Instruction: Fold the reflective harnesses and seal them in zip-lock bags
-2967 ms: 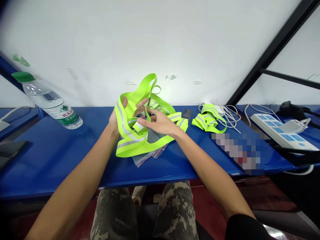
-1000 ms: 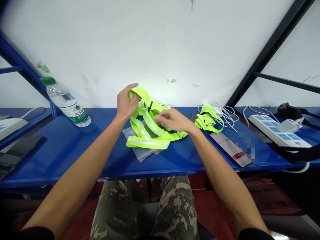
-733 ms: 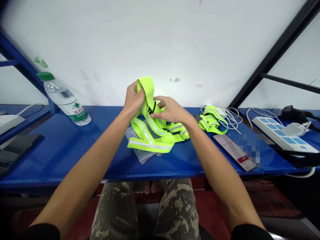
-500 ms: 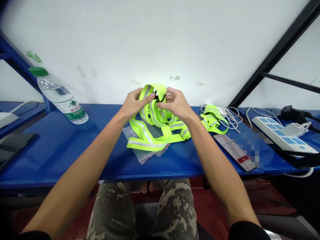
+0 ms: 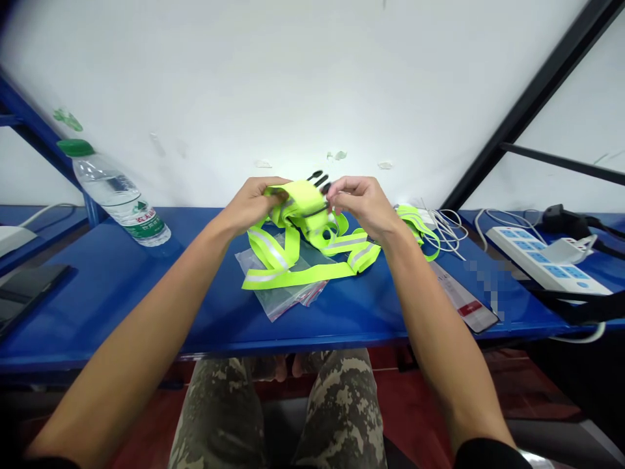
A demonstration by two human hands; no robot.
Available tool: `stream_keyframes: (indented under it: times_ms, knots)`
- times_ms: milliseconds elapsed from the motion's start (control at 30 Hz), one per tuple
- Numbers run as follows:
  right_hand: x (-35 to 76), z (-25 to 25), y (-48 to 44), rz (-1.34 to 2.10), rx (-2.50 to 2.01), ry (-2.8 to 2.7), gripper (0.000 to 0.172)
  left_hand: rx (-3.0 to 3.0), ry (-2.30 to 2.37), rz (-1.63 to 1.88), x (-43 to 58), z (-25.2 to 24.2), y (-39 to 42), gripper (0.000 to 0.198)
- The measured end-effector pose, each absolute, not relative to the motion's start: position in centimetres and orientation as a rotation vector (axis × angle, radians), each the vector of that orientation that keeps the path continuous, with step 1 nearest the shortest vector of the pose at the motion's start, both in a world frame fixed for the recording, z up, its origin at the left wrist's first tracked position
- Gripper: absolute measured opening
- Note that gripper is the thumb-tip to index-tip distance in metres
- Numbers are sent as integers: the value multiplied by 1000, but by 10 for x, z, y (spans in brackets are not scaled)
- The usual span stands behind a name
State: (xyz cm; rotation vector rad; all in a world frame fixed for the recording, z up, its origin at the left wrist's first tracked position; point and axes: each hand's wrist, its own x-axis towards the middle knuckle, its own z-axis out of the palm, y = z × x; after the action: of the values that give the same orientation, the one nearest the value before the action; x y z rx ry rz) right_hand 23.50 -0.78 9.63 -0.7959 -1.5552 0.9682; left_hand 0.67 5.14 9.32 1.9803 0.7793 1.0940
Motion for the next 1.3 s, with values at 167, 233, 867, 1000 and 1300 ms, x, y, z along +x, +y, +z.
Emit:
stream_keyframes:
  times_ms: [167,233,867,1000,1300]
  knots:
    - [238,86,-14,1062,-906,-1667,36,1930,1009,1248,7,82,59,27]
    - [227,80,-16,979,-961,-1784,41,1938,1179,1349,11,79,58,23]
    - [196,55,1,823,-898,-1614,40,1953,1473,1200,13,70,14,43]
    - [185,61,2,698,-802,-1471,44,1798,1282,811,12,79,10,53]
    - [179,73,-11,885,-812,-1503,47,1266,743,704,7,81,18,33]
